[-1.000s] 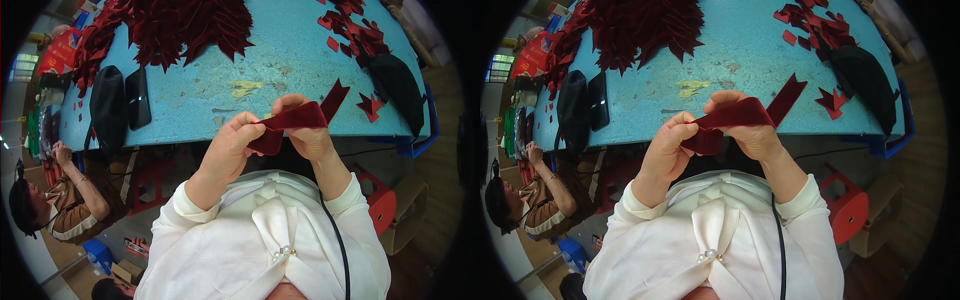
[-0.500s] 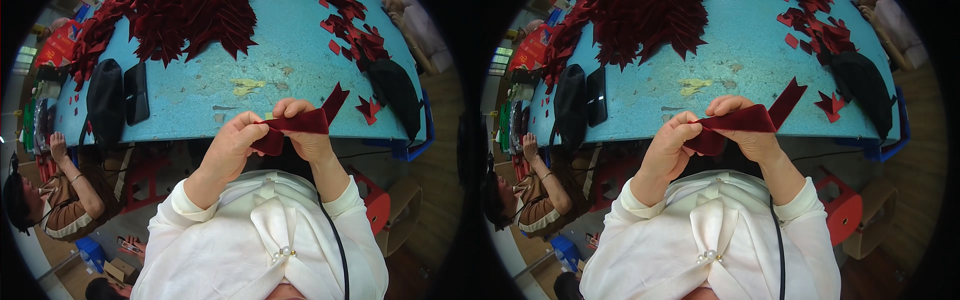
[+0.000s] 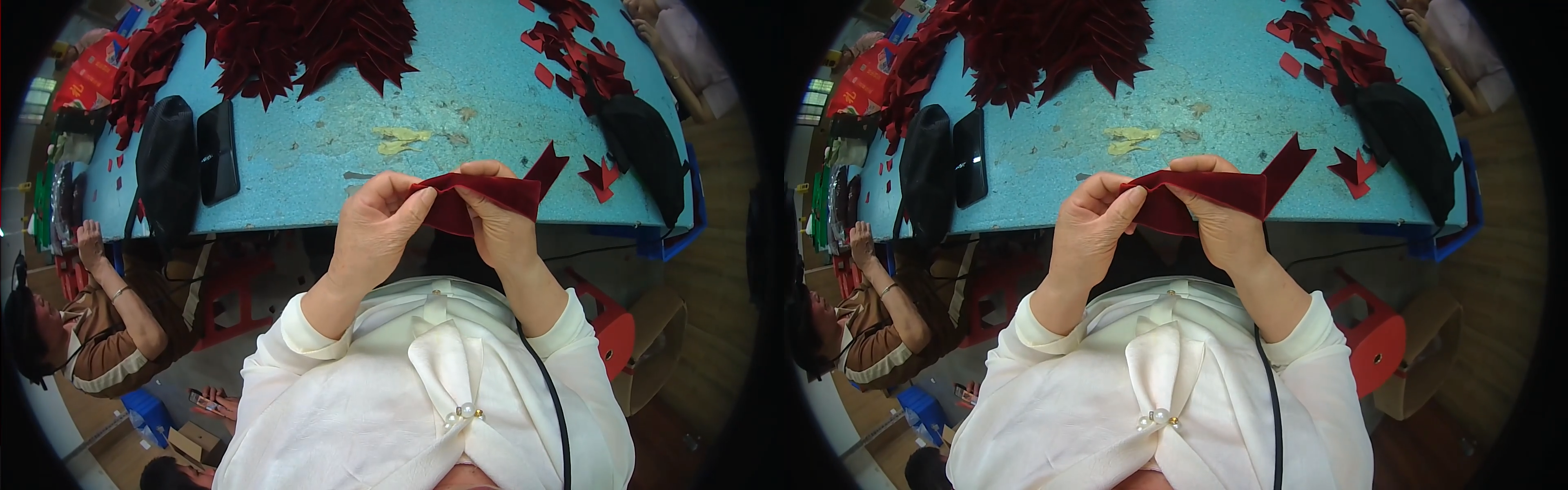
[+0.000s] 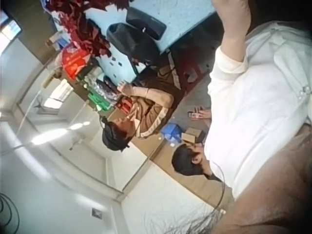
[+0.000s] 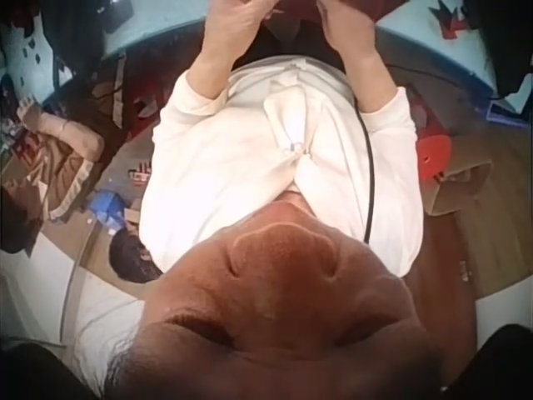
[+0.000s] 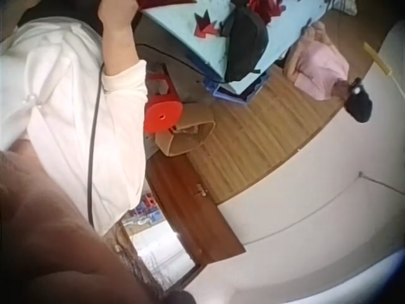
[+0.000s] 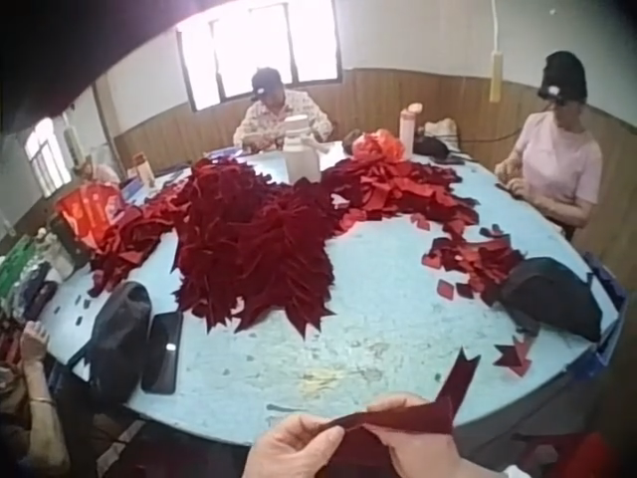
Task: Fold and assemble small pieces of red fabric into decorative shapes at a workbench.
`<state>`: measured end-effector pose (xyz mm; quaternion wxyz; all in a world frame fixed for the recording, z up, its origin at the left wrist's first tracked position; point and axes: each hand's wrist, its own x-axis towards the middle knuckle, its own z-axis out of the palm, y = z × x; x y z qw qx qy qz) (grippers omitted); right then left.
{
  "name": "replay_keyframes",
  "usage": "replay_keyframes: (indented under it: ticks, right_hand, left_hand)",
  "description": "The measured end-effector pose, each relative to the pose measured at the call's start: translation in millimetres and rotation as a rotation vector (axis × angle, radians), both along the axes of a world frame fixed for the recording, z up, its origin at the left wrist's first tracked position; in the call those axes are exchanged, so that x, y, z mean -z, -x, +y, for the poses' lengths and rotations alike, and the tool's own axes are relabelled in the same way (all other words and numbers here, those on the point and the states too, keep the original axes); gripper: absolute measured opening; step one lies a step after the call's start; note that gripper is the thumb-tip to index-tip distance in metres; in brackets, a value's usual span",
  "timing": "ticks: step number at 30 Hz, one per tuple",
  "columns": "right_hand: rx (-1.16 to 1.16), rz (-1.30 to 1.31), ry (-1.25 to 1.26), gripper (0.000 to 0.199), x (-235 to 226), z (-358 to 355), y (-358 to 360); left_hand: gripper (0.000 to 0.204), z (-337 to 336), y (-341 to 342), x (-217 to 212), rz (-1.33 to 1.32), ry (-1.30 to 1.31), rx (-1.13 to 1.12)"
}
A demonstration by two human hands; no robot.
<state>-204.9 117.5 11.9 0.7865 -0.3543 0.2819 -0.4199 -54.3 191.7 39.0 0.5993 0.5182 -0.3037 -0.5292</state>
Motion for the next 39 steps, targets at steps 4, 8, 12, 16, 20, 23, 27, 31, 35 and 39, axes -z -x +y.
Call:
replay_keyframes:
  ticks: [4, 8, 12, 16, 20, 23, 27, 31, 35, 39]
  right_hand:
    - [0.075, -0.027, 0.008, 0.023, 1.1, 1.8, -0.5]
    - [0.065, -0.014, 0.055, 0.023, 3.3, 3.0, 0.2]
    - [0.032, 0.031, 0.026, 0.023, 0.6, 3.4, 1.2]
    - [0.010, 0.055, -0.035, 0.026, -4.0, 3.3, 3.1]
    - [-0.028, 0.026, -0.080, 0.028, -4.1, 1.4, 6.8]
    - [-0.090, 0.024, -0.082, 0.034, -10.9, 0.3, 9.1]
    - [-0.111, -0.072, -0.124, 0.039, -10.2, 1.8, 7.9]
    - [-0.054, -0.050, -0.194, 0.040, -20.5, 6.9, 0.2]
    - [-0.056, -0.015, -0.218, 0.039, -16.1, 4.8, 1.1]
    - [-0.027, -0.026, -0.168, 0.038, -17.2, 5.0, -0.7]
  left_hand:
    - [0.015, -1.2, -0.8, -1.6, -0.016, -0.051, -0.012]
    - [0.015, -2.2, -1.2, 0.0, 0.054, -0.112, -0.012]
    - [0.014, -1.9, -3.3, 6.4, 0.064, -0.130, 0.005]
    - [0.012, -3.5, -2.4, 2.7, 0.115, -0.162, 0.002]
    - [0.011, -1.5, -2.0, 4.0, 0.100, -0.140, 0.007]
    - [0.011, -0.5, -2.0, 4.6, 0.055, -0.122, 0.008]
    - [0.011, 0.0, 1.1, 0.4, 0.043, -0.098, 0.005]
    - [0.014, 1.2, -0.4, -2.0, 0.013, -0.104, 0.041]
    - [0.015, 1.9, 0.4, -4.6, -0.010, -0.121, 0.045]
    - [0.015, 2.0, 2.1, -2.2, -0.108, -0.123, 0.029]
